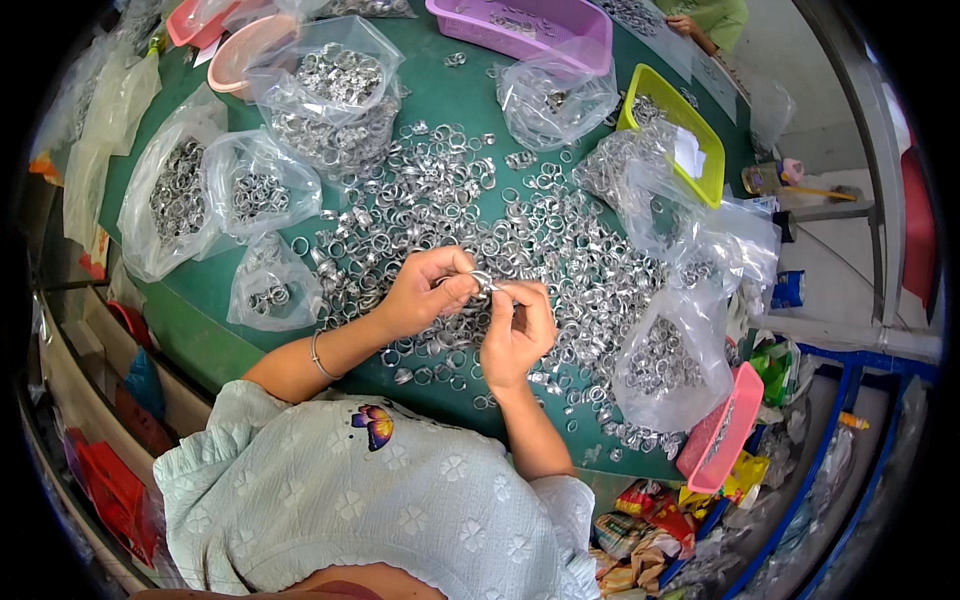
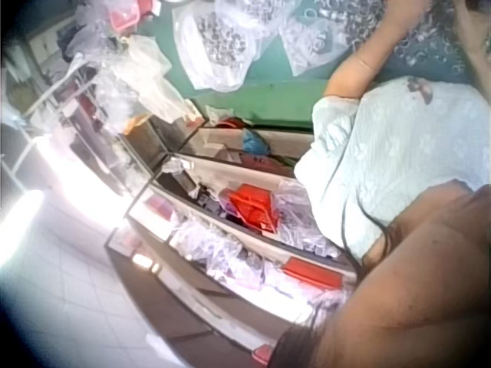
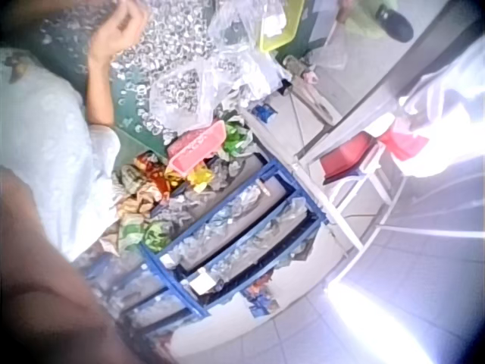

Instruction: The person assembles small metal keychains by hand, picking up individual rings and metal pieces from a large pile on a green table. They link the components together and place the finished assemblies into a plastic bag. The process is repetitive and involves handling many small parts.

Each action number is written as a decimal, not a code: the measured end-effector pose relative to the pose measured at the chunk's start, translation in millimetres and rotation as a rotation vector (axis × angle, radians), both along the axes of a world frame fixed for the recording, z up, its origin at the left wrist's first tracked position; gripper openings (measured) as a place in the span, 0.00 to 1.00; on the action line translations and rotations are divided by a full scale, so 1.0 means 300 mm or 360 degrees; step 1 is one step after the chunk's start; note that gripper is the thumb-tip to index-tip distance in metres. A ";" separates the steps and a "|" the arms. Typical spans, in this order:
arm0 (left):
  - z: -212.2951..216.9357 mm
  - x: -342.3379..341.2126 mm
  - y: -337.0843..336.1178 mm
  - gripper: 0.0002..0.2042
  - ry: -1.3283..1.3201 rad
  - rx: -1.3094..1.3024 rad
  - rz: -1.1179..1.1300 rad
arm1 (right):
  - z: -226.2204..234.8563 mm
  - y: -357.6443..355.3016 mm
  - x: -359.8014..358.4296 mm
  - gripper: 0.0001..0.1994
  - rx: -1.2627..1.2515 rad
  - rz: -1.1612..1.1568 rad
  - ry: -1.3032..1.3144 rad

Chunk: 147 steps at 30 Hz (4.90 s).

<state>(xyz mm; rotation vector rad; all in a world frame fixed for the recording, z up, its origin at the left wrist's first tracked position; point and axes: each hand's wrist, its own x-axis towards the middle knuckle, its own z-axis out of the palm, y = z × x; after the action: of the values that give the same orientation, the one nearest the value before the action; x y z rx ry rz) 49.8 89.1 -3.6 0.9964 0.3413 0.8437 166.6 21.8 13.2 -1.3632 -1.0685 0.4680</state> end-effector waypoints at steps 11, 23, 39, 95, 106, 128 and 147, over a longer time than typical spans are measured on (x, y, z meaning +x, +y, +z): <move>-0.079 0.004 0.038 0.11 -0.0632 -0.1212 -0.0890 | 0.011 0.003 0.020 0.01 0.0007 0.0021 -0.0381; -0.074 0.003 0.041 0.10 -0.0714 -0.1212 -0.0645 | 0.088 -0.003 0.051 0.04 0.0291 0.0142 -0.1101; -0.065 0.001 0.046 0.08 -0.0735 -0.1266 -0.0706 | -0.071 0.265 0.270 0.16 -0.0406 0.0598 -0.1187; -0.039 -0.143 -0.140 0.10 -0.0480 -0.1495 -0.0179 | 0.028 0.403 0.078 0.18 -0.0380 0.1239 -0.1335; 0.010 -0.134 -0.133 0.17 -0.0408 -0.1391 -0.0113 | -0.117 0.690 -0.068 0.11 -0.0132 0.1034 -0.1438; 0.027 -0.143 -0.137 0.12 -0.0002 -0.1349 -0.0130 | -0.056 0.457 0.018 0.21 -0.0377 0.1181 -0.1594; -0.043 -0.163 -0.148 0.13 -0.0675 -0.1630 -0.0214 | -0.020 0.508 0.034 0.07 -0.0552 0.1048 -0.1553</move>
<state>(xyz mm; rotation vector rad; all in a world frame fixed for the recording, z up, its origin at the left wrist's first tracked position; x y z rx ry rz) 0.9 44.7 -16.5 -0.1153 0.2796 0.6065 176.8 174.1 7.3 -1.5521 -2.3625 0.4726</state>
